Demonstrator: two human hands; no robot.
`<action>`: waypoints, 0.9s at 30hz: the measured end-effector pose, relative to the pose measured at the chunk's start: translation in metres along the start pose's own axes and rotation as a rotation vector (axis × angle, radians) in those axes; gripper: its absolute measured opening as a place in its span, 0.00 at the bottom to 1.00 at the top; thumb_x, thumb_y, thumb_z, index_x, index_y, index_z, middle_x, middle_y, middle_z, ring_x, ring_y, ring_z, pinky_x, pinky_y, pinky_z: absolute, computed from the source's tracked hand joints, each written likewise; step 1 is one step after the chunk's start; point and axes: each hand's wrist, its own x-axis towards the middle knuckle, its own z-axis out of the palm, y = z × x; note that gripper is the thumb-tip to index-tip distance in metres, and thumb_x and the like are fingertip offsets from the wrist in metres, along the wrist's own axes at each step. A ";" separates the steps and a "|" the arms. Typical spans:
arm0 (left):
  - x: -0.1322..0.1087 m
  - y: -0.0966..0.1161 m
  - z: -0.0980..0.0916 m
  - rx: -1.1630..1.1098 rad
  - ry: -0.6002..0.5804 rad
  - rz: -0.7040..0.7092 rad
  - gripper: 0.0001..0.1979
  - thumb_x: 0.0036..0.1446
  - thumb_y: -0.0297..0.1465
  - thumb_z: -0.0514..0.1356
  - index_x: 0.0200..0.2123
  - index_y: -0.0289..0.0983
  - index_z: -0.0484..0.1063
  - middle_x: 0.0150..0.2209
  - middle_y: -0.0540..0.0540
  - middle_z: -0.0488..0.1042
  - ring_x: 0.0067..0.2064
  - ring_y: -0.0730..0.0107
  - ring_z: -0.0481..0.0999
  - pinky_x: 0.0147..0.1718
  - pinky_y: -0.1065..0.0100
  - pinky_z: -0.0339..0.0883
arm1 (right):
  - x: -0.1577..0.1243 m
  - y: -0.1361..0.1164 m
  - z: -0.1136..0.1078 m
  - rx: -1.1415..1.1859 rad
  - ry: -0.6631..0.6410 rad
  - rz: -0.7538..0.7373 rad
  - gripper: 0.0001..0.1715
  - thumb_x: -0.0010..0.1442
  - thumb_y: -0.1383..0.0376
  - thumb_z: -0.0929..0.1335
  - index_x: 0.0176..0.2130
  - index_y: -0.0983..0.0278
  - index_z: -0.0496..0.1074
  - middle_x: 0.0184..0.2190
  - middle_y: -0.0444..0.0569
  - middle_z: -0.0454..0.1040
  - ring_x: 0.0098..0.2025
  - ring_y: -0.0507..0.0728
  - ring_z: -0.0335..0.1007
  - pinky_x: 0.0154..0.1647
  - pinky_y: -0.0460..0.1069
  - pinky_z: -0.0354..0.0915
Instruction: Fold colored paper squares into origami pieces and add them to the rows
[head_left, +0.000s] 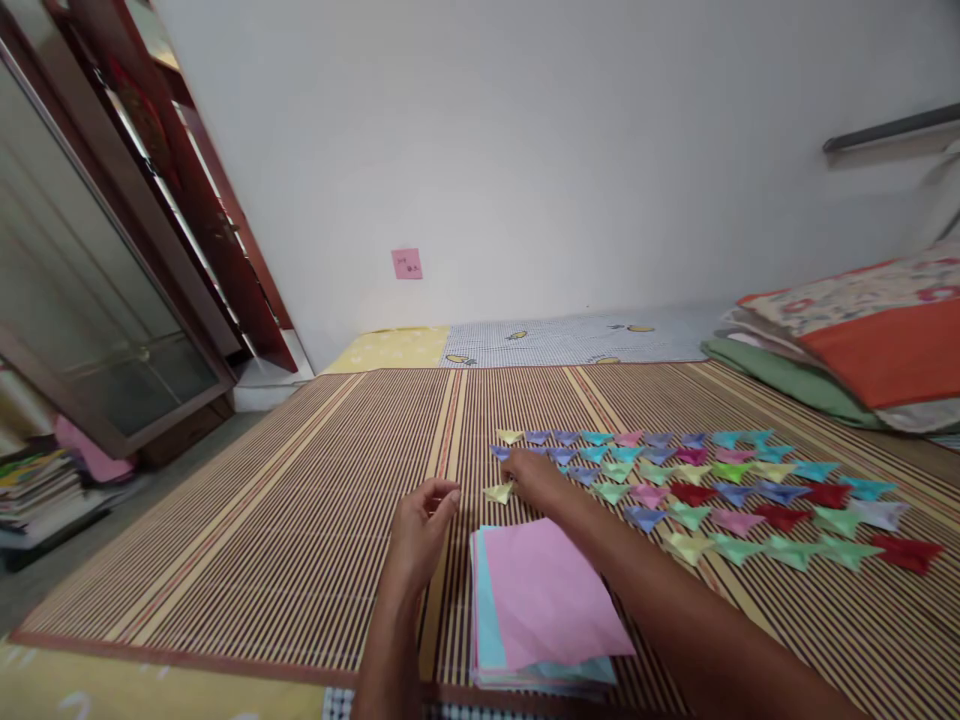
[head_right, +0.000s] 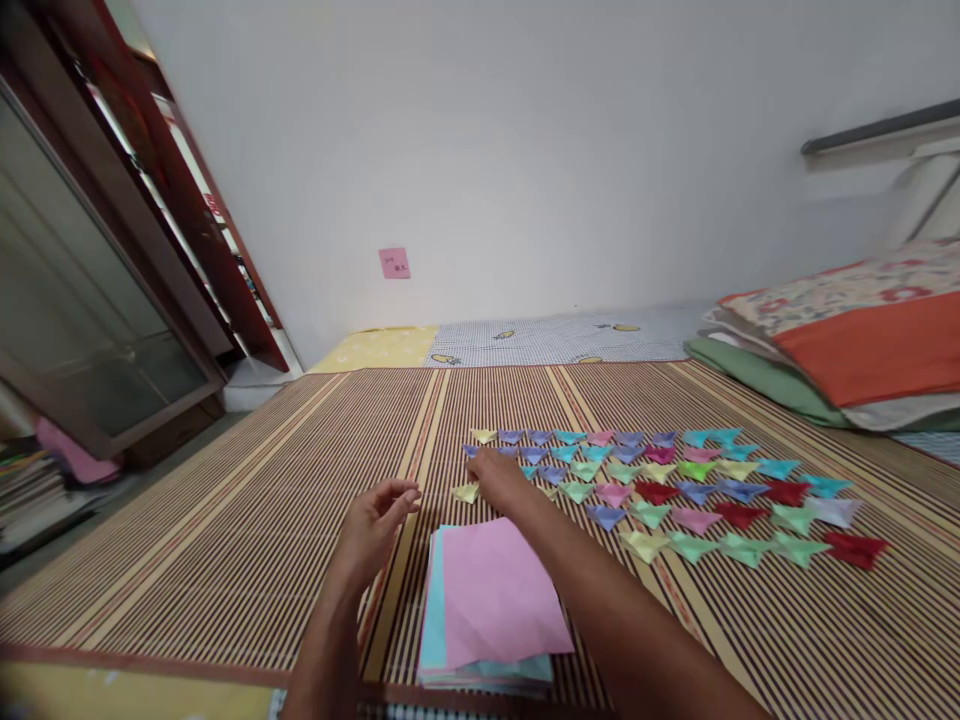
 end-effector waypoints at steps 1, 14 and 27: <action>0.000 -0.001 0.000 0.002 0.002 0.000 0.12 0.54 0.40 0.66 0.35 0.37 0.79 0.32 0.45 0.81 0.36 0.60 0.81 0.39 0.63 0.73 | 0.001 -0.001 0.001 -0.012 -0.007 -0.001 0.19 0.69 0.60 0.70 0.57 0.64 0.71 0.56 0.54 0.73 0.51 0.61 0.75 0.50 0.60 0.74; -0.001 0.007 0.005 -0.016 -0.018 0.012 0.09 0.56 0.38 0.65 0.33 0.37 0.78 0.30 0.48 0.79 0.33 0.62 0.80 0.35 0.65 0.73 | 0.006 -0.011 0.009 0.102 -0.027 -0.021 0.19 0.69 0.61 0.70 0.57 0.64 0.71 0.55 0.54 0.74 0.51 0.61 0.75 0.49 0.59 0.74; 0.001 -0.002 0.001 -0.004 0.002 0.018 0.10 0.55 0.38 0.65 0.34 0.36 0.79 0.32 0.46 0.80 0.35 0.61 0.81 0.38 0.62 0.74 | 0.011 -0.003 -0.007 0.142 -0.101 -0.198 0.19 0.69 0.61 0.70 0.57 0.64 0.71 0.55 0.53 0.74 0.51 0.61 0.76 0.49 0.59 0.74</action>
